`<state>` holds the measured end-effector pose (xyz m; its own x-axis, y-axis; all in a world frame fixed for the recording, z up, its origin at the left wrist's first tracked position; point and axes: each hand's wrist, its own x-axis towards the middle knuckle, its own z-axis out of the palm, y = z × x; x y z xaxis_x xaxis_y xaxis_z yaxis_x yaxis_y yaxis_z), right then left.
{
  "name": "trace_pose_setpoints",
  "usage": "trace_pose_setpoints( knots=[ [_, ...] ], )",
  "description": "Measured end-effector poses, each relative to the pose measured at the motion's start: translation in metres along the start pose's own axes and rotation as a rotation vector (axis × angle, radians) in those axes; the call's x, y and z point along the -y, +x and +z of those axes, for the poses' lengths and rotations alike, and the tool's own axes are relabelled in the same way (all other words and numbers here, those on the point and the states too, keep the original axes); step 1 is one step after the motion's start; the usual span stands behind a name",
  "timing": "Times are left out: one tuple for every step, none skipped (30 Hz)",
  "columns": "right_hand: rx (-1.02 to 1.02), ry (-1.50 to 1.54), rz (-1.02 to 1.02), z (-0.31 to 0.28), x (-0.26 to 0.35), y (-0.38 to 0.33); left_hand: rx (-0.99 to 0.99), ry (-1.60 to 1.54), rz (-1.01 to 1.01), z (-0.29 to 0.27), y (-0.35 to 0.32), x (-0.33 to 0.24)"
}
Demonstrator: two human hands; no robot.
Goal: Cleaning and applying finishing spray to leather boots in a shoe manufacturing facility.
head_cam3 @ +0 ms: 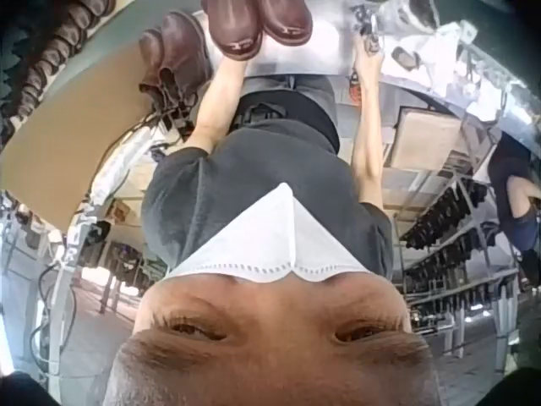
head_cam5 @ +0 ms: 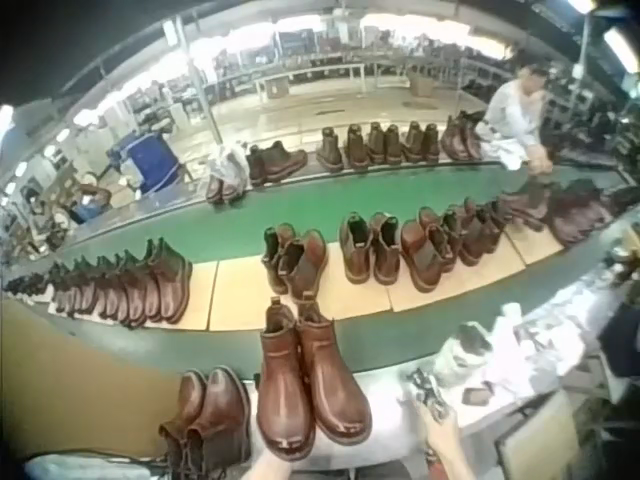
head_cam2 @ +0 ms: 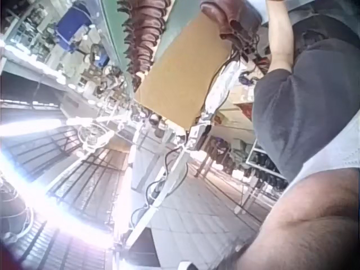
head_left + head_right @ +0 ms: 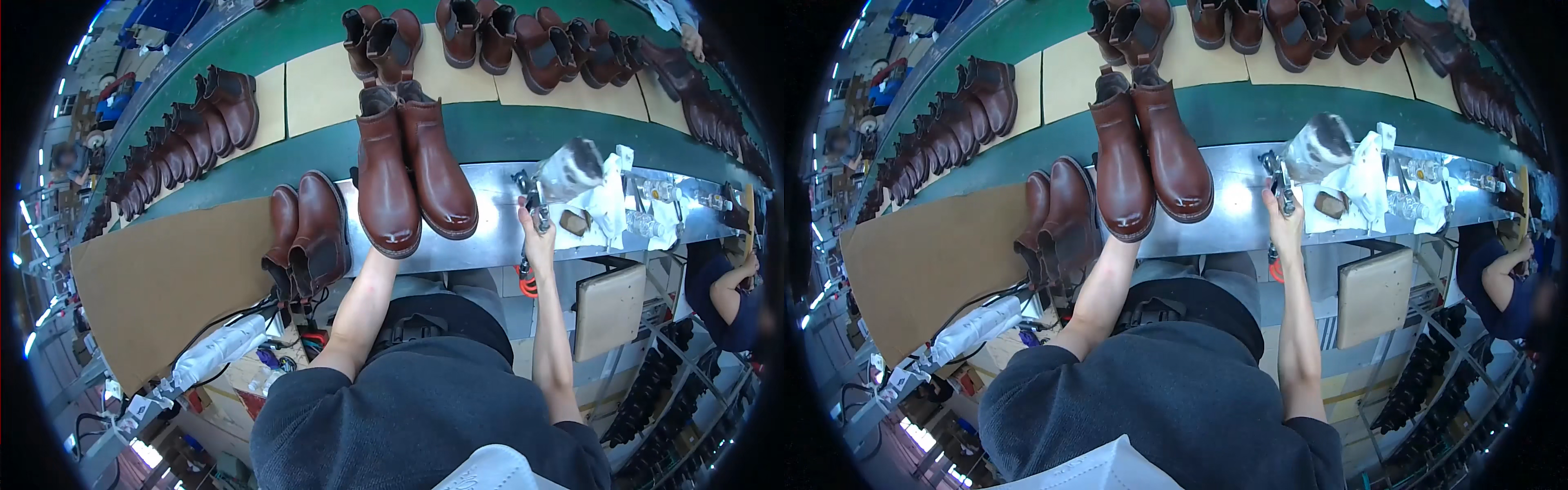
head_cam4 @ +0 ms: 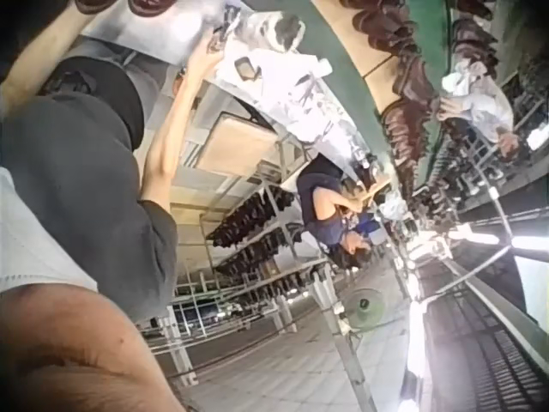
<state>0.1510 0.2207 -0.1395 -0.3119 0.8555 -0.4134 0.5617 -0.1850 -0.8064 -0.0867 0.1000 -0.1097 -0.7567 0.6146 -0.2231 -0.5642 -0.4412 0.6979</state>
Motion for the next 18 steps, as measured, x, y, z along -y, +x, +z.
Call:
trace_pose_setpoints(
  knots=[
    [0.019, 0.148, -0.092, 0.000, 0.027, -0.015, -0.005, 0.017, 0.043, 0.000, -0.004, -0.001],
    [0.029, 0.296, -0.184, -0.003, 0.049, -0.028, -0.002, 0.032, 0.083, 0.004, -0.005, -0.002],
    [0.074, 0.317, -0.189, -0.006, 0.061, -0.037, 0.001, 0.030, 0.081, 0.010, -0.004, -0.004],
    [0.076, 0.317, -0.190, -0.007, 0.078, -0.046, -0.034, 0.075, 0.063, 0.017, -0.001, -0.008],
    [0.135, 0.373, -0.237, -0.008, 0.098, -0.055, -0.072, 0.119, 0.044, 0.025, 0.001, -0.013],
    [0.189, 0.429, -0.280, -0.009, 0.116, -0.065, -0.073, 0.118, 0.040, 0.033, 0.001, -0.017],
    [0.187, 0.428, -0.277, -0.010, 0.133, -0.074, -0.059, 0.051, 0.042, 0.043, 0.002, -0.019],
    [0.232, 0.457, -0.260, -0.008, 0.149, -0.081, -0.050, -0.014, 0.048, 0.046, 0.003, -0.020],
    [0.274, 0.478, -0.252, -0.005, 0.161, -0.089, -0.033, 0.347, 0.136, 0.036, 0.003, -0.014],
    [0.311, 0.401, -0.242, -0.002, 0.168, -0.095, -0.036, 0.338, 0.141, 0.026, 0.003, -0.011],
    [0.328, 0.385, -0.299, 0.002, 0.174, -0.098, -0.034, 0.318, 0.135, 0.025, 0.003, -0.010],
    [0.346, 0.367, -0.356, 0.007, 0.180, -0.100, -0.033, 0.297, 0.130, 0.025, 0.003, -0.010],
    [0.369, 0.365, -0.362, 0.010, 0.186, -0.103, -0.033, 0.278, 0.125, 0.023, 0.003, -0.009],
    [0.376, 0.362, -0.362, 0.013, 0.194, -0.105, -0.034, 0.258, 0.121, 0.023, 0.003, -0.008],
    [0.389, 0.292, -0.368, 0.015, 0.202, -0.104, -0.034, 0.237, 0.116, 0.025, 0.001, -0.004],
    [0.401, 0.221, -0.373, 0.016, 0.206, -0.103, -0.033, 0.214, 0.111, 0.024, 0.004, -0.003],
    [0.375, 0.177, -0.386, 0.019, 0.206, -0.100, -0.032, 0.192, 0.108, 0.022, 0.003, -0.005],
    [0.379, 0.173, -0.389, 0.019, 0.205, -0.099, -0.030, 0.170, 0.105, 0.023, 0.002, -0.003]
  ],
)
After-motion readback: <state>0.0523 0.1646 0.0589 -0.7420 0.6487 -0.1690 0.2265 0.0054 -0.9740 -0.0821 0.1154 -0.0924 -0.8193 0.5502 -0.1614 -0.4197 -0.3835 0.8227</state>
